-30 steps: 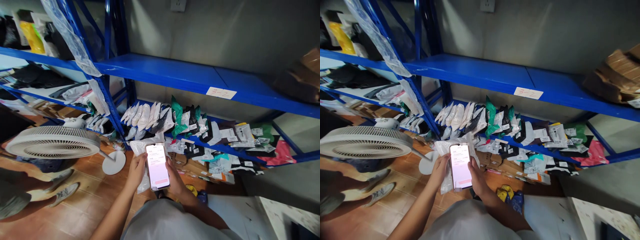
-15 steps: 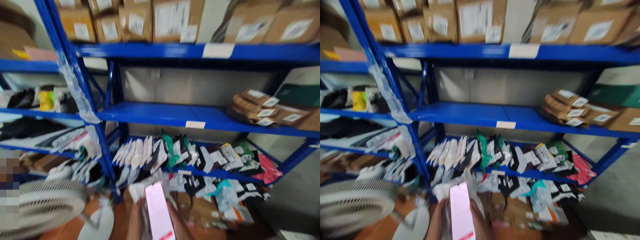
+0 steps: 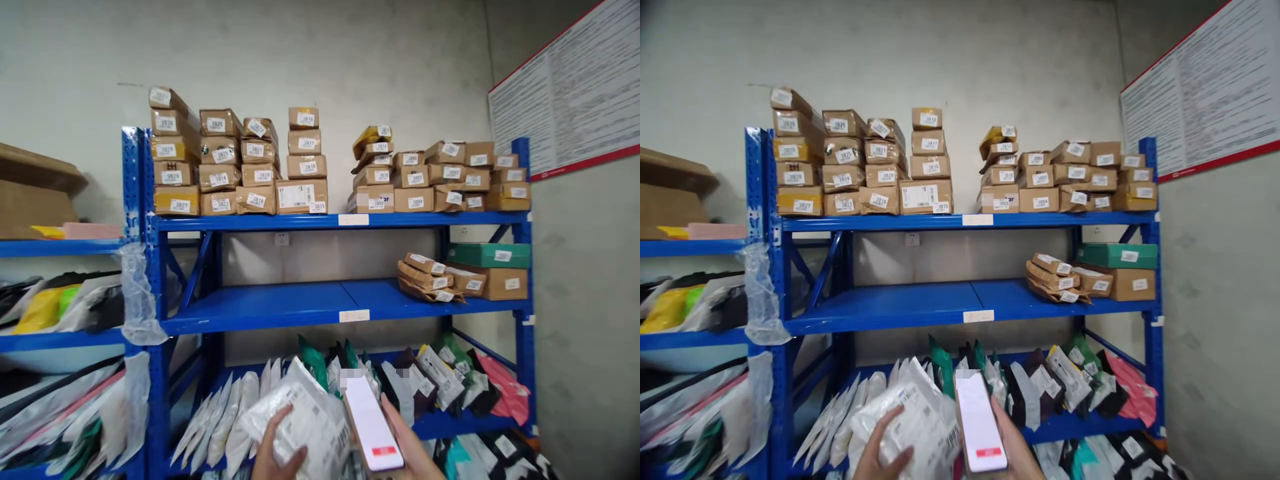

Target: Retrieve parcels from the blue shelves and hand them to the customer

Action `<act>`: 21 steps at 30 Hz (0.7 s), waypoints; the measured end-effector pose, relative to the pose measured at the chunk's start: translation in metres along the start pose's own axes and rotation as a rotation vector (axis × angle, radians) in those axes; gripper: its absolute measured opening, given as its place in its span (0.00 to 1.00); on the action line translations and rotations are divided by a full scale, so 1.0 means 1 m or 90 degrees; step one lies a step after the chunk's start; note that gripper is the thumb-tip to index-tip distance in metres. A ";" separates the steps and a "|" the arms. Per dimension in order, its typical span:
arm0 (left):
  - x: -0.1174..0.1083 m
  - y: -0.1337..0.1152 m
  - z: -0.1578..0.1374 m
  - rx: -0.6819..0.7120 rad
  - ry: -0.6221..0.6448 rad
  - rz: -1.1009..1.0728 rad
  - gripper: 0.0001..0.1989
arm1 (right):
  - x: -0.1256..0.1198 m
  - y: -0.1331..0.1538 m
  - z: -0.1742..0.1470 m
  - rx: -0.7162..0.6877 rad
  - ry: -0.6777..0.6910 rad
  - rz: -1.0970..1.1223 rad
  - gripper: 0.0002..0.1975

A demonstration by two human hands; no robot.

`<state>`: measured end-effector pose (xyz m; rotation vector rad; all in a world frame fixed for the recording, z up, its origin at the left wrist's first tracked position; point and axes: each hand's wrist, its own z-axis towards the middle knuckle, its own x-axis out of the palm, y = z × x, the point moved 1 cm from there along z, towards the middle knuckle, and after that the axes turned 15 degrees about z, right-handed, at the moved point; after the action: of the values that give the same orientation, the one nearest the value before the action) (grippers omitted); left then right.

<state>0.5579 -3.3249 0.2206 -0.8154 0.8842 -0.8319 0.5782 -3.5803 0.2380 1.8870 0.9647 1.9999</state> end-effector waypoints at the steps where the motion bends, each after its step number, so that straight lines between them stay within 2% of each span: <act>1: -0.003 -0.009 0.014 0.015 -0.016 -0.020 0.29 | 0.006 0.015 0.009 -0.017 -0.005 0.017 0.27; 3: -0.010 -0.031 0.046 0.013 -0.023 -0.057 0.31 | 0.024 0.049 0.033 -0.052 0.019 0.015 0.25; 6: -0.015 -0.065 0.100 -0.044 -0.049 -0.164 0.33 | 0.057 0.100 0.080 -0.114 0.046 -0.054 0.25; 8: -0.010 -0.084 0.140 -0.080 -0.073 -0.244 0.29 | 0.076 0.130 0.116 -0.140 0.025 -0.118 0.25; 11: 0.004 -0.104 0.205 -0.091 -0.093 -0.291 0.23 | 0.095 0.162 0.174 -0.127 -0.027 -0.193 0.25; 14: 0.023 -0.113 0.268 -0.094 -0.078 -0.271 0.29 | 0.097 0.184 0.226 -0.109 -0.094 -0.295 0.24; 16: 0.036 -0.111 0.305 -0.102 -0.039 -0.231 0.34 | 0.092 0.196 0.254 -0.097 -0.130 -0.363 0.24; 19: 0.050 -0.100 0.348 -0.089 0.039 -0.144 0.39 | 0.080 0.215 0.285 -0.094 -0.150 -0.452 0.24; 21: 0.055 -0.089 0.367 -0.061 0.074 -0.072 0.36 | 0.070 0.227 0.298 -0.120 -0.138 -0.506 0.22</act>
<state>0.8798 -3.3208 0.4254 -0.9134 0.9941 -0.9493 0.9126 -3.6215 0.4161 1.2831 1.1655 1.3305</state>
